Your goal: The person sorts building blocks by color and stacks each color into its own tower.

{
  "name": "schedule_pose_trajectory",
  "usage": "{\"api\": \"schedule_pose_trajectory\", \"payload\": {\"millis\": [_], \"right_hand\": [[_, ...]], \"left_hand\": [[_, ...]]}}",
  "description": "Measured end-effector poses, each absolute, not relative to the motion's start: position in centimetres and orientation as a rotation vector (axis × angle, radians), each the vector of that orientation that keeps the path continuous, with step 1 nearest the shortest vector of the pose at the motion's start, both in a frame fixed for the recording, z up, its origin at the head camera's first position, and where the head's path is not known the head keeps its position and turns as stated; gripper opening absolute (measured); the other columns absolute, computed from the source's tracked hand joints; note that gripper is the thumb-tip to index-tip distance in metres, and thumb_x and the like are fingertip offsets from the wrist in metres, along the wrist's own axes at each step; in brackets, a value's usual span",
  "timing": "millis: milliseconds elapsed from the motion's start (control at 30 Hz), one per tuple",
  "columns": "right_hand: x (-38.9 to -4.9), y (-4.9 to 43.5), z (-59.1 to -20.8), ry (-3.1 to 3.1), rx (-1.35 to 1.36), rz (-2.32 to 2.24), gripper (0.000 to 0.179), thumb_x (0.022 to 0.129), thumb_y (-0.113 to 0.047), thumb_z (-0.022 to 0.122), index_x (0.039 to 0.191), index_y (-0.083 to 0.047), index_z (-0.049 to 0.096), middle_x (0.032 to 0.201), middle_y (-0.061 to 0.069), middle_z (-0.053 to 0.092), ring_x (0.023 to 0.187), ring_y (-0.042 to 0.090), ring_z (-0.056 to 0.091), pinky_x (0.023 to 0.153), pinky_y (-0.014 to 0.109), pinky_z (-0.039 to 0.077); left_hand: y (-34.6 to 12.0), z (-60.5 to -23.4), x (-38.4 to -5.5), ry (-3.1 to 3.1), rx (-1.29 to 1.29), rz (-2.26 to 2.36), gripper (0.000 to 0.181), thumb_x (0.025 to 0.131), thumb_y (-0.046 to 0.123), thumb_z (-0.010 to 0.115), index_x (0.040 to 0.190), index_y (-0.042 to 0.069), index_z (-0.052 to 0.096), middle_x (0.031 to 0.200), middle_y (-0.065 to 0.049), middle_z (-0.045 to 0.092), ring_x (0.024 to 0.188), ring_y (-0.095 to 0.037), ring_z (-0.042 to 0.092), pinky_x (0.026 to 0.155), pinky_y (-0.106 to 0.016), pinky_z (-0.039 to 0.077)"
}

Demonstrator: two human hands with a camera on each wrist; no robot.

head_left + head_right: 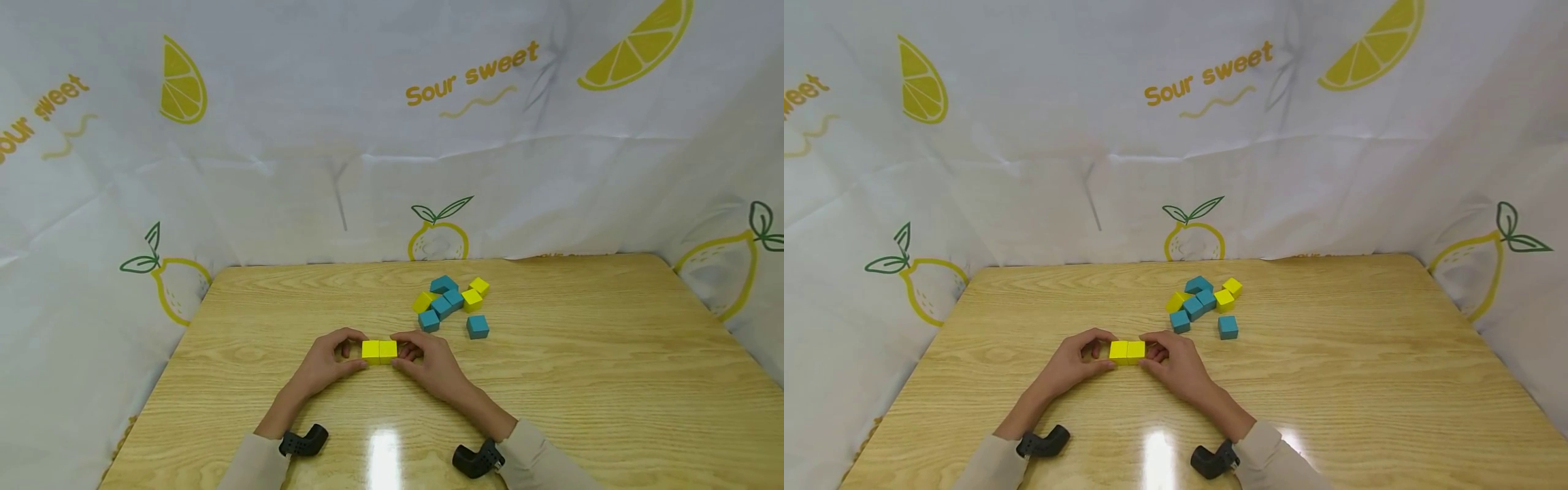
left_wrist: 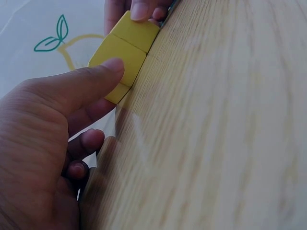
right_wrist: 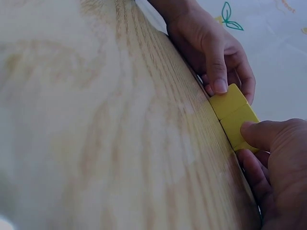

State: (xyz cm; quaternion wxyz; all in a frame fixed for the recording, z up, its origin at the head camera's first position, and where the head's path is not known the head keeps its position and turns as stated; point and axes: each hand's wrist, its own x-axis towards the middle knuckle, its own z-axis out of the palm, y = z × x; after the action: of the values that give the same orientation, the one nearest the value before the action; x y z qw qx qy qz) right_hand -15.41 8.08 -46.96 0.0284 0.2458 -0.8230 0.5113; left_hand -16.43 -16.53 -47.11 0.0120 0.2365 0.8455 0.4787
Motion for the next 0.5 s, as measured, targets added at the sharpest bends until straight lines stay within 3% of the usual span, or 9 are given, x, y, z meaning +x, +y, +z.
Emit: {"api": "schedule_pose_trajectory", "payload": {"millis": [500], "right_hand": [[-15.48,8.12,-47.04,-2.539,0.761,1.59,0.038,0.083,-0.008,0.075,0.119,-0.005,0.065,0.097,0.002,0.065,0.077,0.01,0.062,0.069,0.025,0.052]], "left_hand": [[-16.56,-47.13,-16.37,2.622,0.714,1.494,0.034,0.08,0.026,0.079,0.11,0.024,0.064,0.083,-0.001,0.055,0.072,-0.019,0.047,0.064,-0.03,0.04]]}}
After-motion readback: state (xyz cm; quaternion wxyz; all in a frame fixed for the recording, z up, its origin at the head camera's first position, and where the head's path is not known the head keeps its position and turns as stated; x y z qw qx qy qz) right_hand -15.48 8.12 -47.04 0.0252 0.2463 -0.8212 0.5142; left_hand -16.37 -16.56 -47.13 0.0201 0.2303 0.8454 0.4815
